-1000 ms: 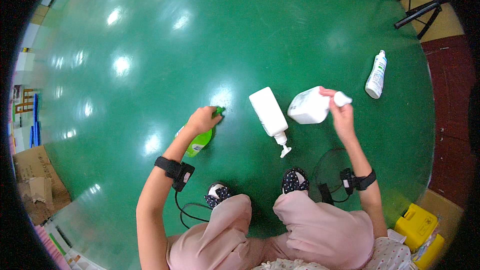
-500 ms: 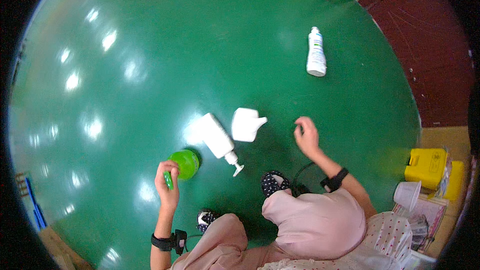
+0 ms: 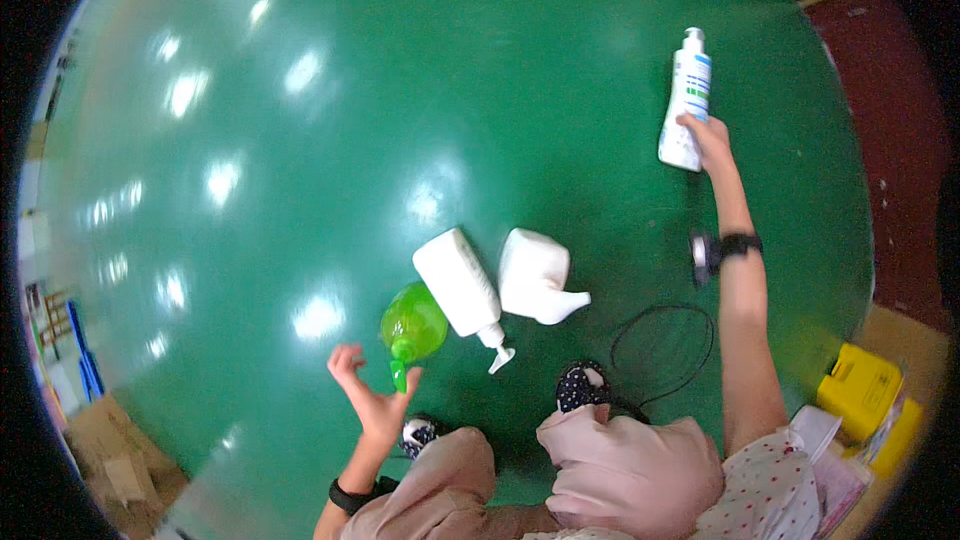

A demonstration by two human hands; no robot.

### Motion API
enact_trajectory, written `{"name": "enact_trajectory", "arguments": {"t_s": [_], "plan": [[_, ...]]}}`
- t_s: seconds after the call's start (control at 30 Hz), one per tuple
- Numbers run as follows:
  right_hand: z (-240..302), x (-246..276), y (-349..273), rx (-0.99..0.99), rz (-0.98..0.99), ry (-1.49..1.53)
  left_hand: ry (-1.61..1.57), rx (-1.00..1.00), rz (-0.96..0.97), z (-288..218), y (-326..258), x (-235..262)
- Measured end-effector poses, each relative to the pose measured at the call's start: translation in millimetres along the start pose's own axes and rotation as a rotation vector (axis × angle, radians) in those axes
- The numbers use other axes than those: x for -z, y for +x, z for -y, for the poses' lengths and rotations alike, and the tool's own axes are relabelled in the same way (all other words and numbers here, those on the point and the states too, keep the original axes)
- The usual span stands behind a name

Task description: The person picks up several lotion and shampoo bottles from the floor and places them on a white shelf, then picks up blue foam pieces and places them into a cardboard box.

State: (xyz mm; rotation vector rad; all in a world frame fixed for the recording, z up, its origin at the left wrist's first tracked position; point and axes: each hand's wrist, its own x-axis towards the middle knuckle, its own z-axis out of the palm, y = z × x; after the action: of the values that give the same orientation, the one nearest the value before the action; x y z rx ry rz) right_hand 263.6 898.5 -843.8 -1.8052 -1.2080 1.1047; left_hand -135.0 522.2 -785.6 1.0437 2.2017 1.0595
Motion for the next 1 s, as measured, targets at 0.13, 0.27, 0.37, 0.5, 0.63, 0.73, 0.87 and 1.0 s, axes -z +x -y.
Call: {"name": "enact_trajectory", "arguments": {"t_s": [0.13, 0.27, 0.37, 0.5, 0.63, 0.73, 0.87, 1.0], "plan": [[-8.0, -39.5, -120.8, 0.348, 0.097, -0.052, 0.267, -0.799, 0.817, 32.9, -36.7, 4.3], [-29.2, -67.6, -187.6, 0.581, 0.433, 0.201, 0.543, -1.175, 0.686, -4.1, -15.5, -76.4], [-37.2, -67.7, -206.3, 0.588, 0.519, -0.017, 0.622, -1.259, 0.609, -6.2, 10.8, -108.1], [-18.0, -49.2, -214.2, 0.554, 0.621, -0.127, 0.541, -1.348, 0.603, -9.7, 14.6, -113.6], [-3.2, -21.9, -224.4, 0.282, 0.664, -0.103, -0.058, -0.935, 0.626, -70.8, 24.0, -67.9], [-6.0, -14.6, -224.8, 0.212, 0.610, -0.096, -0.593, -0.297, 0.715, -102.1, 27.7, -30.7], [-25.4, -9.5, -232.2, 0.086, 0.564, -0.391, -0.879, -0.265, 0.944, -136.0, 27.5, 0.2], [2.2, -14.6, -242.1, -0.145, 0.957, -1.129, -0.993, -0.472, 0.880, -149.3, 51.6, 37.4]]}}
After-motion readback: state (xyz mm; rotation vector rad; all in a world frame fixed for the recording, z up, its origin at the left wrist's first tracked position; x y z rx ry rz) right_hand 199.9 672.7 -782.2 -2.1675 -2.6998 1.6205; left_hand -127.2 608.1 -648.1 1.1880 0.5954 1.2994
